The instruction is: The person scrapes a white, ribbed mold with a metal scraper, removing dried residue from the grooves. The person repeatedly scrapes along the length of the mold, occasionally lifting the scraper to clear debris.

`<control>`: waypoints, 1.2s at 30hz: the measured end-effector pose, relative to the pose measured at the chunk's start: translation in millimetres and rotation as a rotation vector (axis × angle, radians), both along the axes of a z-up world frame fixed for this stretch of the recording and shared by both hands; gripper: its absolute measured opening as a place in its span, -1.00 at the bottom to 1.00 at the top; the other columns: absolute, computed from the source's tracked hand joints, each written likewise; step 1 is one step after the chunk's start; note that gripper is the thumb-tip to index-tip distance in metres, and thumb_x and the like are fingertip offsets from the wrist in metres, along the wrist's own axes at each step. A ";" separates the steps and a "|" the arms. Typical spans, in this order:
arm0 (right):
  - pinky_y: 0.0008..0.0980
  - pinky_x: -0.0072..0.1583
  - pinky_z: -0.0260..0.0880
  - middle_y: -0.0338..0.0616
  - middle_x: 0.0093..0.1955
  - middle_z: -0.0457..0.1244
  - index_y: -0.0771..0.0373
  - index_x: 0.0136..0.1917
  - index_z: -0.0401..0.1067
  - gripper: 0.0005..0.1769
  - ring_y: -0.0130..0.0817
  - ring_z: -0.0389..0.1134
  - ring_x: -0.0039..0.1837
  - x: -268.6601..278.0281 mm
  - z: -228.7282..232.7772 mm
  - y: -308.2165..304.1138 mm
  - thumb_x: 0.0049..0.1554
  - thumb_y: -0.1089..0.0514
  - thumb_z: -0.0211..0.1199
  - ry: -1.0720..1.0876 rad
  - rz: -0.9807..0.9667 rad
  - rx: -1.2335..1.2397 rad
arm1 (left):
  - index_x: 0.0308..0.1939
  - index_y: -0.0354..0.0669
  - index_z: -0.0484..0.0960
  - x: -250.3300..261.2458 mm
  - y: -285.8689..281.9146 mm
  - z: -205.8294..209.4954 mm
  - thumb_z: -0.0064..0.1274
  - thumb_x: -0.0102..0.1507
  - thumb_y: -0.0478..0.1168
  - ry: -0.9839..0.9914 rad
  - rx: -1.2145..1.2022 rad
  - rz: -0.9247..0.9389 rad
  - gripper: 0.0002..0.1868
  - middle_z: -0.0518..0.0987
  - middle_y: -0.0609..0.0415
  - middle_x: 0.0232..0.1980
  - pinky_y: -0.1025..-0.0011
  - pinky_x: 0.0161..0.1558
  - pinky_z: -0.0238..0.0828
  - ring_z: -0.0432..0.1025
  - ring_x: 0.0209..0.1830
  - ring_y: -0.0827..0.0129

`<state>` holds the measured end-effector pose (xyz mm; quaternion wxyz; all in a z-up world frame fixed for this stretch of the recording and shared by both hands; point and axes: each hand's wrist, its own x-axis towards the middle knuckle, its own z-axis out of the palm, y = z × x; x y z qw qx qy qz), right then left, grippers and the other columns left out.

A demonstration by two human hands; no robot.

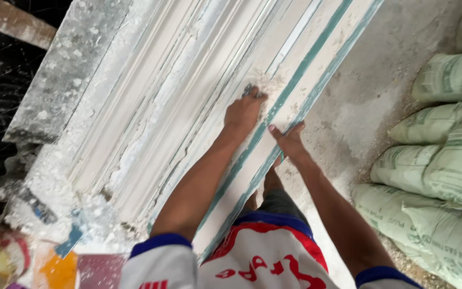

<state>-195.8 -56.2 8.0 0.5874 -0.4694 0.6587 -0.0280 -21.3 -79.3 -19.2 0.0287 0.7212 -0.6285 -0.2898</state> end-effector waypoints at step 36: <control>0.12 0.49 0.16 0.46 0.64 -0.23 0.31 0.60 -0.74 0.35 0.18 0.04 0.59 -73.7 -57.4 -267.1 0.23 -0.32 0.28 -0.085 -0.098 0.008 | 0.51 0.46 0.25 -28.4 -127.8 79.1 -0.34 0.44 -0.11 0.124 0.266 0.060 -0.46 0.05 0.11 0.68 -0.25 0.37 0.17 0.30 0.46 -0.09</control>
